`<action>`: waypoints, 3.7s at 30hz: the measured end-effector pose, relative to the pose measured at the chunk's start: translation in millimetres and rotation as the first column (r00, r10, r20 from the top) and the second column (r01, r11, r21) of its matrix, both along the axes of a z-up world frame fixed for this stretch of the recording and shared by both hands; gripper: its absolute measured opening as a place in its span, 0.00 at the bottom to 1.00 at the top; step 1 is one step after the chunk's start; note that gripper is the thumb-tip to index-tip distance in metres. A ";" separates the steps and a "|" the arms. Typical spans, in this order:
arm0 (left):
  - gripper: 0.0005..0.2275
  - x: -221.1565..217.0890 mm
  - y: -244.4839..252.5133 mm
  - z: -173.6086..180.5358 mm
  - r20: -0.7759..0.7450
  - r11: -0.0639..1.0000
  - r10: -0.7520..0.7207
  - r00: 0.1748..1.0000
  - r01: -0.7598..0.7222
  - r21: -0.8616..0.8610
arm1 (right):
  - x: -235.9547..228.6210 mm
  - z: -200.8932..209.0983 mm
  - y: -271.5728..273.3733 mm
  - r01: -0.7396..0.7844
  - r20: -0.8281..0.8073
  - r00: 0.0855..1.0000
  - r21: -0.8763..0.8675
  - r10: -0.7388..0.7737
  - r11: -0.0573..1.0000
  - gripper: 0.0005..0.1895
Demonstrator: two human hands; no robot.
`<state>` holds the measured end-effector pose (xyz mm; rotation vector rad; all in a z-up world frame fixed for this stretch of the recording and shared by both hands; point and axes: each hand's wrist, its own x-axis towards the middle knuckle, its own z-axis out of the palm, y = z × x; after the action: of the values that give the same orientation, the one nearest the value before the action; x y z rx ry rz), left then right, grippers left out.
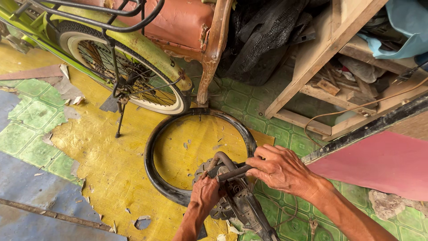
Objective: The person uses a wrench to tighten a bolt on a mechanical part resting on a bicycle rim. They repeatedly adjust the wrench and reposition their hands to apply torque. The part remains on the rim throughout the clip.
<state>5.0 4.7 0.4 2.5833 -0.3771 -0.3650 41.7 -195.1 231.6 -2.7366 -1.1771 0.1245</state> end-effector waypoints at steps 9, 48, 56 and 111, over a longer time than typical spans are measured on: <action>0.14 -23.5 -12.5 -16.9 0.203 0.928 0.202 0.958 -0.121 -0.352 | -6.9 -15.9 -0.3 -0.050 0.011 0.999 0.122 0.049 0.991 0.16; 0.37 -24.6 -8.7 -23.1 0.113 0.995 -0.055 0.992 0.063 -0.075 | -3.8 -24.4 -1.5 0.002 -0.046 0.999 0.144 0.004 0.990 0.14; 0.40 -20.4 -9.5 -24.5 0.114 0.996 -0.087 0.990 0.089 -0.015 | 1.5 -11.6 3.3 0.004 -0.155 0.988 -0.016 -0.006 1.000 0.13; 0.43 -24.5 2.3 -27.5 0.138 0.992 -0.047 0.989 0.062 -0.111 | 11.0 -335.3 -72.0 0.983 -0.975 0.144 0.122 -0.167 0.139 0.12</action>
<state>-19.5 6.9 -27.2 2.4953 -0.5025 -0.1820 52.7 -267.0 -103.7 -1.5520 0.4817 0.4998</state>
